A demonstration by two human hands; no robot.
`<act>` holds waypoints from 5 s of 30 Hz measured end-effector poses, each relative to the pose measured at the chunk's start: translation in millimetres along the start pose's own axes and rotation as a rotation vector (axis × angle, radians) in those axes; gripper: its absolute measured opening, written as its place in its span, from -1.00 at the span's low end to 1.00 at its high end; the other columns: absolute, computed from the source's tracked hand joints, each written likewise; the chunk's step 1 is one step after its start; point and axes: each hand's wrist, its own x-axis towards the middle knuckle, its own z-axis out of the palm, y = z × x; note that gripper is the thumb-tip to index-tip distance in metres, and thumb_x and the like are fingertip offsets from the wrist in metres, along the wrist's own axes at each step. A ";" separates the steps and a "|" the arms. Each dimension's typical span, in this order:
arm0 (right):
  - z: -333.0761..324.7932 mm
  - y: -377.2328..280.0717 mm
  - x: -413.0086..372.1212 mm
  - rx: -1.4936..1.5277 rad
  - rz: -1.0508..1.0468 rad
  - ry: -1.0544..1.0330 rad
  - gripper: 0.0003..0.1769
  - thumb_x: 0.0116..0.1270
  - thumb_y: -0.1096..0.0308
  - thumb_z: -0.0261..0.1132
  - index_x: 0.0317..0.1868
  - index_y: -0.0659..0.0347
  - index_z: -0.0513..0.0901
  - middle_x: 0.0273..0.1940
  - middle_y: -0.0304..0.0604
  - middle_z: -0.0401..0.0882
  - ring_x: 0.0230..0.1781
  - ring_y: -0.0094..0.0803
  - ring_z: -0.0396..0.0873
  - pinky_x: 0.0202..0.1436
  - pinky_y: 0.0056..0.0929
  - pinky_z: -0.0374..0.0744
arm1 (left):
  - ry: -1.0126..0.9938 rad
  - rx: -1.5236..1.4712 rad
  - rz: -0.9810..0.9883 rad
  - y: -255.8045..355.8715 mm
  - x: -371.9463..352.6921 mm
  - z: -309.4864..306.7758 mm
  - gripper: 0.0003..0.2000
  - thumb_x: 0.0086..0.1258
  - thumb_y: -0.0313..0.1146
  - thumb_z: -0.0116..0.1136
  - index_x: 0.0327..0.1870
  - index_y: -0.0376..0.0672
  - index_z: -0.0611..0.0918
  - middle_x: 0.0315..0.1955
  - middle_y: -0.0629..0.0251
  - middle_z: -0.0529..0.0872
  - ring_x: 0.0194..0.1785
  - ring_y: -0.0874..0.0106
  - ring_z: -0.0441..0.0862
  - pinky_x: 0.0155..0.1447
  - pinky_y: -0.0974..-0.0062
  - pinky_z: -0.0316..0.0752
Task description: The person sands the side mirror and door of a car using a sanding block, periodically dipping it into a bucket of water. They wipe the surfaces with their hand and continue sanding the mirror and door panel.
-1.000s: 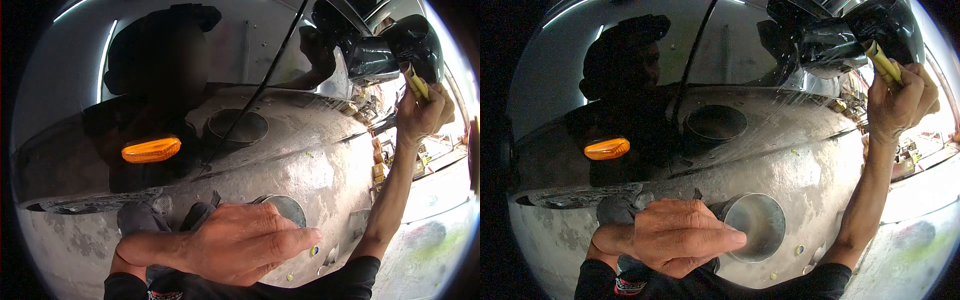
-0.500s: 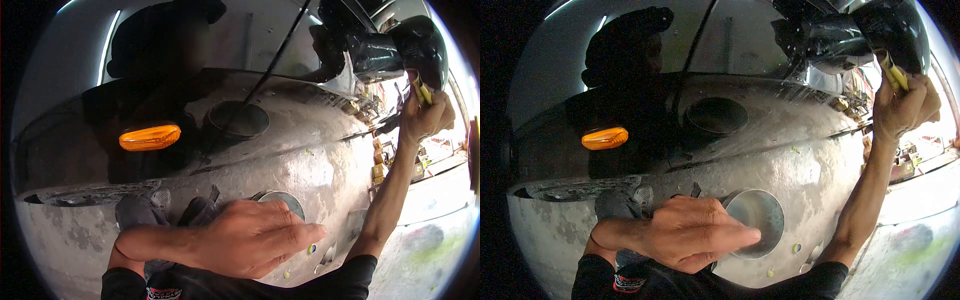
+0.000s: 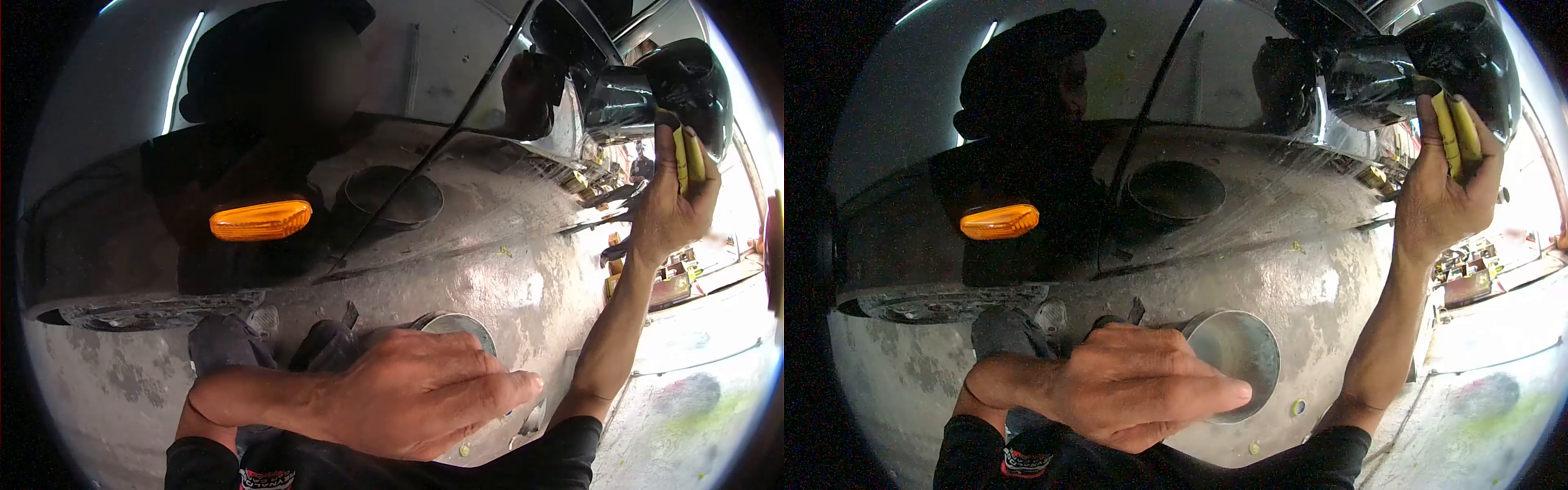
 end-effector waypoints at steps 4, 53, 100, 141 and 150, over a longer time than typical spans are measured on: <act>5.4 -9.5 2.7 0.051 -0.011 -0.034 -0.75 0.34 0.47 0.54 -0.02 0.29 0.71 -0.08 -0.08 0.82 -0.07 -0.45 0.79 0.04 -0.51 0.77 | -0.017 0.000 -0.013 -0.8 -0.3 -1.6 -0.59 0.27 -0.61 0.40 0.18 -0.33 0.71 -0.21 0.10 0.82 -0.34 0.35 0.76 -0.30 0.42 0.69; 60.5 -72.7 -20.1 -0.022 0.393 0.058 -0.54 0.29 0.09 0.57 -0.33 0.43 0.72 -0.49 -0.07 0.71 -0.48 -0.47 0.60 -0.32 -0.41 0.58 | -0.008 -0.174 -0.092 -20.9 0.6 5.6 -0.60 0.34 -0.61 0.32 0.23 -0.33 0.67 -0.21 0.17 0.77 -0.25 0.27 0.76 -0.17 0.35 0.65; 52.0 -52.5 -10.1 0.200 0.510 0.140 -0.67 0.41 0.40 0.49 0.01 0.50 0.68 -0.14 -0.01 0.78 -0.21 -0.47 0.75 -0.11 -0.54 0.75 | -0.023 -0.112 -0.128 -24.4 -0.1 -1.8 -0.65 0.35 -0.56 0.37 0.17 -0.30 0.72 -0.10 0.17 0.80 -0.22 0.26 0.77 -0.13 0.35 0.66; -6.6 -49.6 70.5 -0.488 -0.598 -0.455 -0.66 0.36 0.62 0.41 0.13 0.19 0.79 0.07 -0.20 0.82 0.09 -0.34 0.77 0.19 -0.40 0.74 | 0.002 -0.096 -0.140 -31.8 3.0 -2.1 -0.68 0.41 -0.54 0.30 0.18 -0.33 0.69 -0.14 0.13 0.80 -0.18 0.32 0.78 -0.10 0.32 0.70; 31.9 -13.1 136.4 -0.287 -1.165 -0.346 -0.78 0.21 0.18 0.56 -0.13 -0.14 0.80 -0.23 -0.44 0.85 -0.08 -0.53 0.66 0.15 -0.27 0.37 | -0.004 -0.095 -0.130 -37.9 5.6 -3.3 -0.62 0.40 -0.56 0.30 0.23 -0.34 0.66 -0.22 0.18 0.77 -0.22 0.35 0.76 -0.16 0.32 0.68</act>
